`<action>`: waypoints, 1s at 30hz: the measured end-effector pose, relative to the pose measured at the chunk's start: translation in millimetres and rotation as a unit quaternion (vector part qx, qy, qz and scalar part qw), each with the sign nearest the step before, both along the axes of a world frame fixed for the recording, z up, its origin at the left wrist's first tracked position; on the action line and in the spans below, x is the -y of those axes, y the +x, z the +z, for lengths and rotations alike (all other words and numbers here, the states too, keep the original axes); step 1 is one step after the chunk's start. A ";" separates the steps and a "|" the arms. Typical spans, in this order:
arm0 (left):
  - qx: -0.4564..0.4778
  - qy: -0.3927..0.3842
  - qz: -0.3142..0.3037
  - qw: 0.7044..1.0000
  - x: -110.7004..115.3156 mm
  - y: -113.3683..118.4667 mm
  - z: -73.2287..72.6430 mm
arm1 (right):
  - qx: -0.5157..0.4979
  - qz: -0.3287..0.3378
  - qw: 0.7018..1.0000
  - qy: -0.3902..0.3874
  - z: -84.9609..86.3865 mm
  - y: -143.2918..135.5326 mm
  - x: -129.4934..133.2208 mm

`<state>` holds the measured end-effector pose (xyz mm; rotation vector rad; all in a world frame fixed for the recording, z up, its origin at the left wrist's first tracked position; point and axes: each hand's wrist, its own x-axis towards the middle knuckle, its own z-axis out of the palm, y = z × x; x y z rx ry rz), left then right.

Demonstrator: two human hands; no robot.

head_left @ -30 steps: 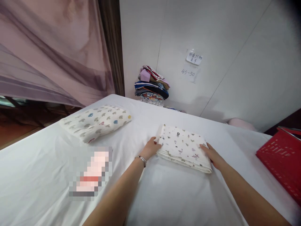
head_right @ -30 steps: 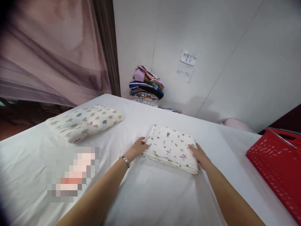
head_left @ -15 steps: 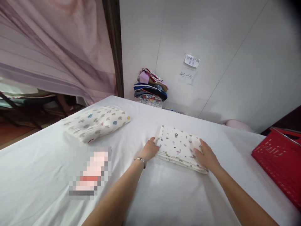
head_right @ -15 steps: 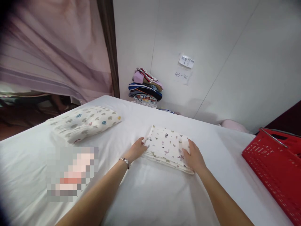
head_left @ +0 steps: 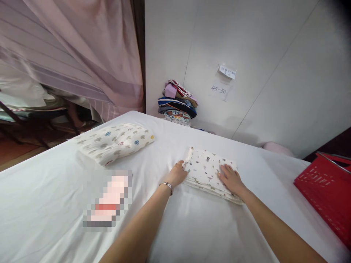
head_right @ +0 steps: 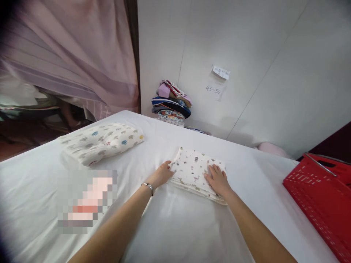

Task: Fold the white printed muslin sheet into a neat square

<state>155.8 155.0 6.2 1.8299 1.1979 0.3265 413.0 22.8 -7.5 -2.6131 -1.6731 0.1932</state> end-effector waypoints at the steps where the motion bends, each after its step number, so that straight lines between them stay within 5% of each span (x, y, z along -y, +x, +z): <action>1: 0.000 -0.001 -0.003 1.000 -0.9 0.4 -1.0 | 0.004 0.005 1.000 0.012 7.0 -4.2 -6.5; 6: -0.006 -0.006 0.003 1.000 -1.8 0.8 -2.2 | -0.011 0.090 0.993 0.074 31.7 -51.7 -61.2; 12: 0.001 -0.001 0.006 1.000 -1.7 -0.1 -3.1 | -0.035 0.119 0.991 0.050 5.2 -103.6 -111.2; 15: 0.002 0.007 0.003 1.000 -2.2 -0.1 -4.3 | -0.039 0.122 0.991 0.040 -4.8 -105.3 -114.5; 22: 0.011 0.016 -0.001 1.000 -1.3 -1.0 -4.7 | -0.054 0.115 0.991 0.044 11.5 -95.1 -126.0; 30: 0.016 0.004 -0.003 1.000 -3.0 -0.2 -6.2 | -0.046 0.119 0.992 0.019 1.5 -94.1 -138.8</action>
